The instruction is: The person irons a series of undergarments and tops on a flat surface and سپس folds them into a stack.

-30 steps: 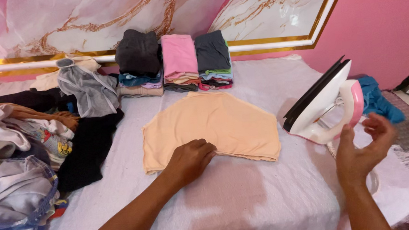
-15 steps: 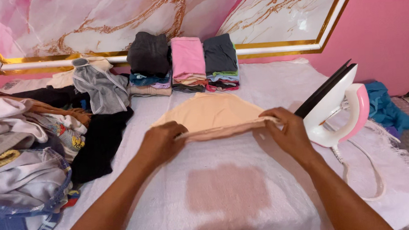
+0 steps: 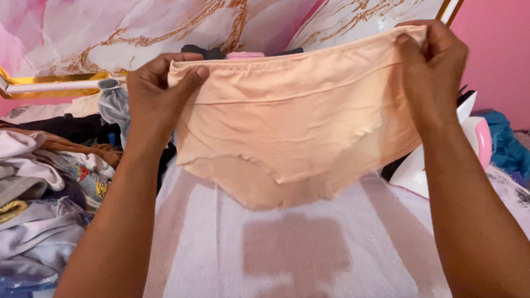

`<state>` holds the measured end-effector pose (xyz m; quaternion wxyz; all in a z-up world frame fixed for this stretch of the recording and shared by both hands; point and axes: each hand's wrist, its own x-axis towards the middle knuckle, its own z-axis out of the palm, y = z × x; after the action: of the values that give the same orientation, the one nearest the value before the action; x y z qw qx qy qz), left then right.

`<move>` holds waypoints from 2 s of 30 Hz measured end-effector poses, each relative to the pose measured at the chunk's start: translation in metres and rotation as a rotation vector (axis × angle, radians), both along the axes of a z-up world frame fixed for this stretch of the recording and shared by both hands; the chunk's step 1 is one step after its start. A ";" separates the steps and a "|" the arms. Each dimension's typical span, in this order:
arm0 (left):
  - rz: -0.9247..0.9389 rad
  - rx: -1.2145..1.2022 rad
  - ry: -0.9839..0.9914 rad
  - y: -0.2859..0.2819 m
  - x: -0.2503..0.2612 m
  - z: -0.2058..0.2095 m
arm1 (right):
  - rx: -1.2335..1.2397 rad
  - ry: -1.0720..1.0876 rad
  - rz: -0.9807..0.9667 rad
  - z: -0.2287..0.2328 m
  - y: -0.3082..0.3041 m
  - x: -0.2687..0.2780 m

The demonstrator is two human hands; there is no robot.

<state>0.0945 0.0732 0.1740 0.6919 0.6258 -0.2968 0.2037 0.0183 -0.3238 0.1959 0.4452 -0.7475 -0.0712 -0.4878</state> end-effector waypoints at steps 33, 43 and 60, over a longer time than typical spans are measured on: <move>0.062 1.215 -0.110 -0.158 -0.005 -0.208 | -0.513 0.246 -0.104 -0.142 0.041 0.020; 0.060 1.214 -0.142 -0.143 -0.032 -0.203 | -0.381 -0.172 -0.545 -0.136 -0.026 -0.094; 0.237 1.262 -0.022 -0.072 -0.044 -0.192 | -0.345 0.314 -0.186 -0.075 -0.037 -0.054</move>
<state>0.0501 0.0013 -0.0181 0.1603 0.9391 -0.2955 0.0713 -0.0358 -0.3613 0.1207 0.2700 -0.8824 -0.0143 -0.3851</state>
